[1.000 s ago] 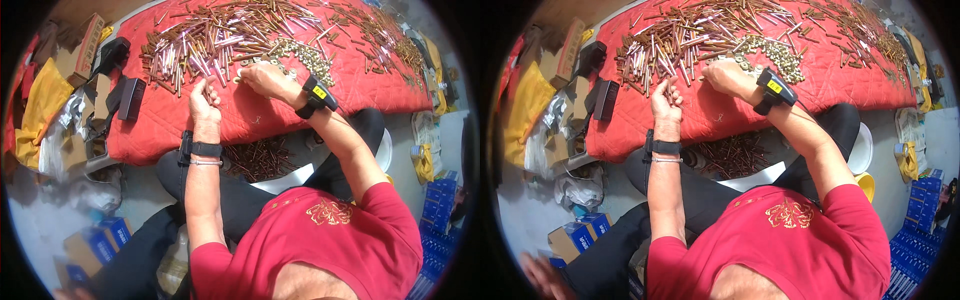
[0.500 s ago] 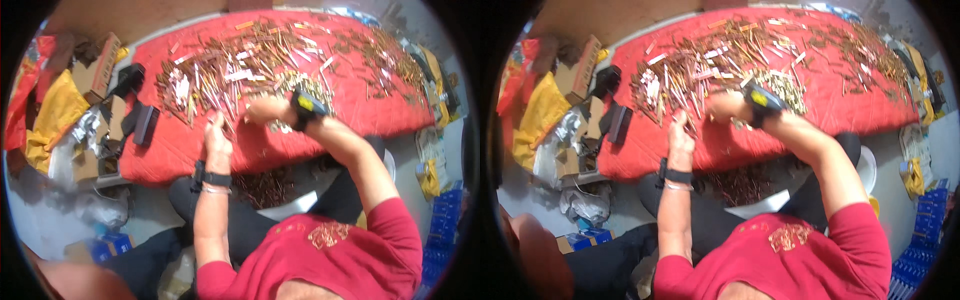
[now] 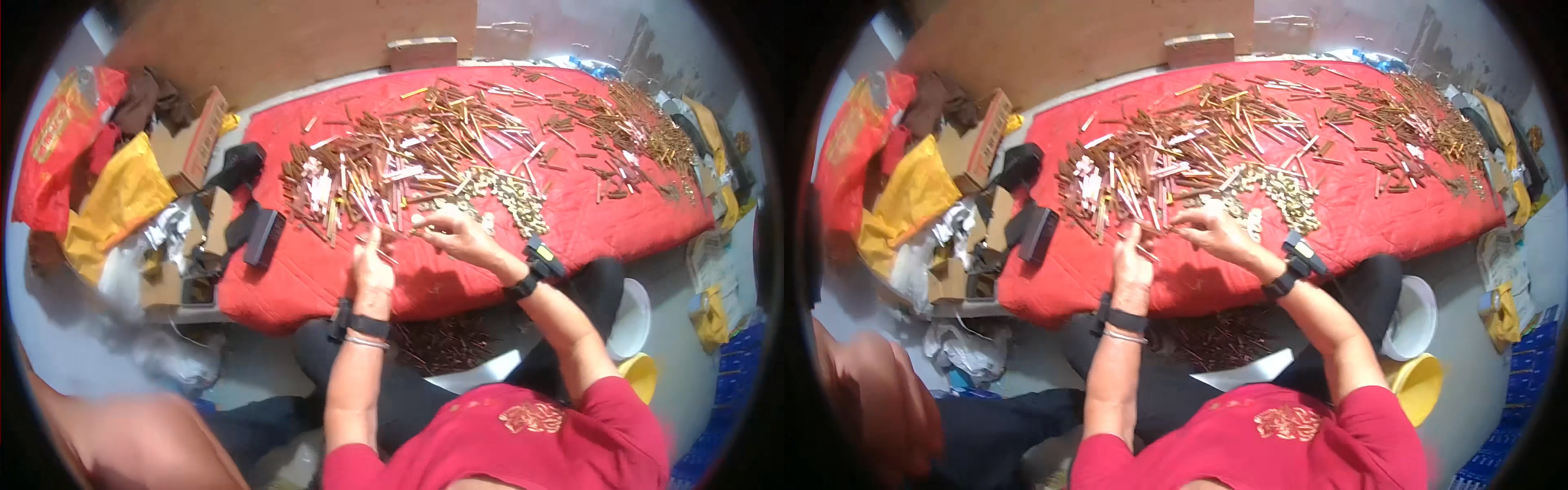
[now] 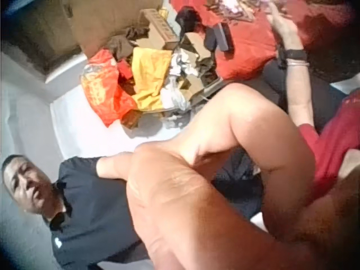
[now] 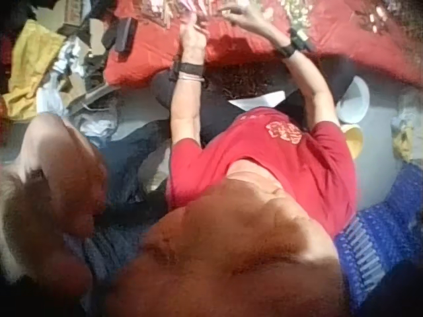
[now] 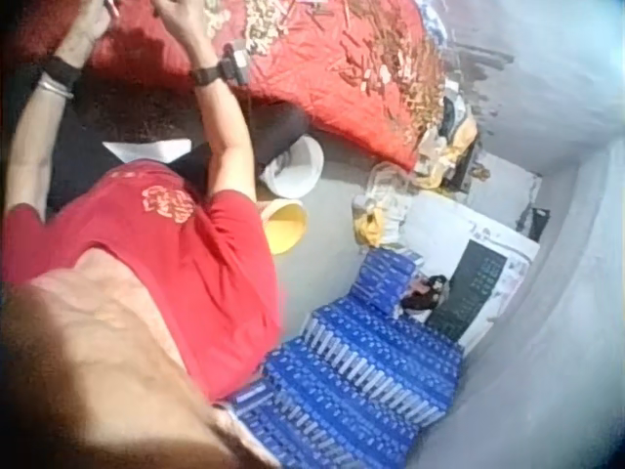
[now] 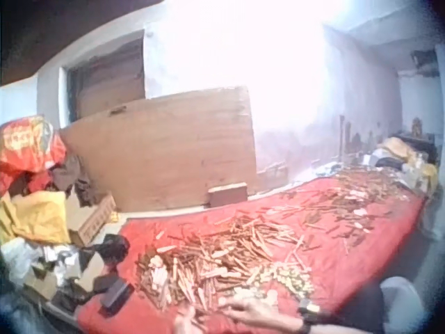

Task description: Manually thread washers onto thin metal rods or tubes.

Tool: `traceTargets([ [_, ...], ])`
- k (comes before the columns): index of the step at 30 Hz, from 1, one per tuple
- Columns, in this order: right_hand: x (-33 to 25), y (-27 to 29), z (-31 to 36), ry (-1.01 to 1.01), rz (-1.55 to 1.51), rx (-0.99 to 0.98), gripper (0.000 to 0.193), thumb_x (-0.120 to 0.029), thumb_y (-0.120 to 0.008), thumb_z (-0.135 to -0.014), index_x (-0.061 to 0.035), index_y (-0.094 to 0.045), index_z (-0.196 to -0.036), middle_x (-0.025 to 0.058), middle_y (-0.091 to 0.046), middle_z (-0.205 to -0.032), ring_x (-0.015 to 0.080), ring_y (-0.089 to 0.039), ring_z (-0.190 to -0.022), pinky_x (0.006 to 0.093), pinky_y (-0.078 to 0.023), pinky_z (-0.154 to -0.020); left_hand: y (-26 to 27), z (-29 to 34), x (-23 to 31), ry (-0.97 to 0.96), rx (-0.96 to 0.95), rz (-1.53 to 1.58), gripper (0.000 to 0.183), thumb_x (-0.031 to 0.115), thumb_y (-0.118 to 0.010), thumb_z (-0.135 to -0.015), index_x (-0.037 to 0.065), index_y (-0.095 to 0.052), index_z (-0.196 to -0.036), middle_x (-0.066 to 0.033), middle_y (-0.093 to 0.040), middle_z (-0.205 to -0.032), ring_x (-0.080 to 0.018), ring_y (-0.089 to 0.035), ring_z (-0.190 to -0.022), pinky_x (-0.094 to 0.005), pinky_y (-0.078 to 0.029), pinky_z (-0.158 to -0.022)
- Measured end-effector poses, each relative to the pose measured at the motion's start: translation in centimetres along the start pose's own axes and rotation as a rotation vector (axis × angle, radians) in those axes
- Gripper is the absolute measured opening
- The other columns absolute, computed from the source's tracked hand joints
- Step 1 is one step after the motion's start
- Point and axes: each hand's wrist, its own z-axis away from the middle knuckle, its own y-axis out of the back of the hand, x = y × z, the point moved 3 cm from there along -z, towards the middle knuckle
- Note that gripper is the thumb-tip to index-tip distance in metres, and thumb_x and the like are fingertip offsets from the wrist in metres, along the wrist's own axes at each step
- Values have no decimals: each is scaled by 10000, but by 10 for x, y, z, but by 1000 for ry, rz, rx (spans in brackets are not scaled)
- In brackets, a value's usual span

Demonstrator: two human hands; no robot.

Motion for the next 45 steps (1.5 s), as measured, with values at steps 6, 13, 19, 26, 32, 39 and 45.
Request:
traceTargets([
  [6,-4,-5,9,-92,-142,104,224,-149,-611,-887,-64,-630,-1093,-34,-546,-710,43,-496,-622,223,-424,-557,-8,-1,11,-89,-165,35,131,167,-539,-938,86,-585,-1031,-26,-638,-963,-120,-597,-770,-246,-462,-645],
  [13,-9,16,10,-112,-306,171,231,-134,-586,-900,-90,-643,-1120,-44,-566,-751,21,-515,-627,184,-433,-522,-35,15,24,135,-362,62,255,233,-547,-917,-5,-619,-972,18,-479,-577,-44,-293,-400,-201,-238,-363],
  [19,-17,32,11,-191,-324,-60,231,-171,-591,-909,-96,-636,-1122,-36,-579,-766,16,-522,-579,179,-447,-507,-44,30,27,272,-452,-258,260,201,-546,-900,-42,-617,-957,50,-422,-528,-20,-306,-407,-173,-226,-372],
  [26,-12,47,19,-111,-192,-241,241,-143,-611,-886,-82,-641,-1116,-13,-601,-808,52,-532,-632,219,-464,-561,-47,28,26,373,-588,-364,165,135,-603,-842,-15,-662,-874,59,-461,-565,-17,-344,-448,-172,-226,-412],
  [32,-9,33,27,-137,-174,-349,143,-149,-649,-857,-66,-651,-974,-15,-570,-690,58,-532,-588,238,-439,-547,-49,35,17,433,-735,-638,160,185,-630,-816,31,-651,-856,26,-532,-596,-24,-386,-445,-166,-224,-417],
  [39,23,11,19,-349,-412,6,145,-185,-626,-875,-67,-653,-955,-27,-575,-710,35,-519,-616,200,-426,-539,-33,2,-6,391,-325,250,259,191,-592,-904,-52,-596,-995,-68,-608,-815,-70,-484,-593,-205,-381,-459],
  [45,13,-16,-9,-19,-25,676,196,-180,-528,-925,-13,-625,-957,33,-582,-832,144,-567,-787,271,-454,-714,-37,8,-29,244,-186,179,234,190,-579,-918,12,-566,-1070,-31,-586,-915,-96,-533,-751,-243,-455,-644],
])
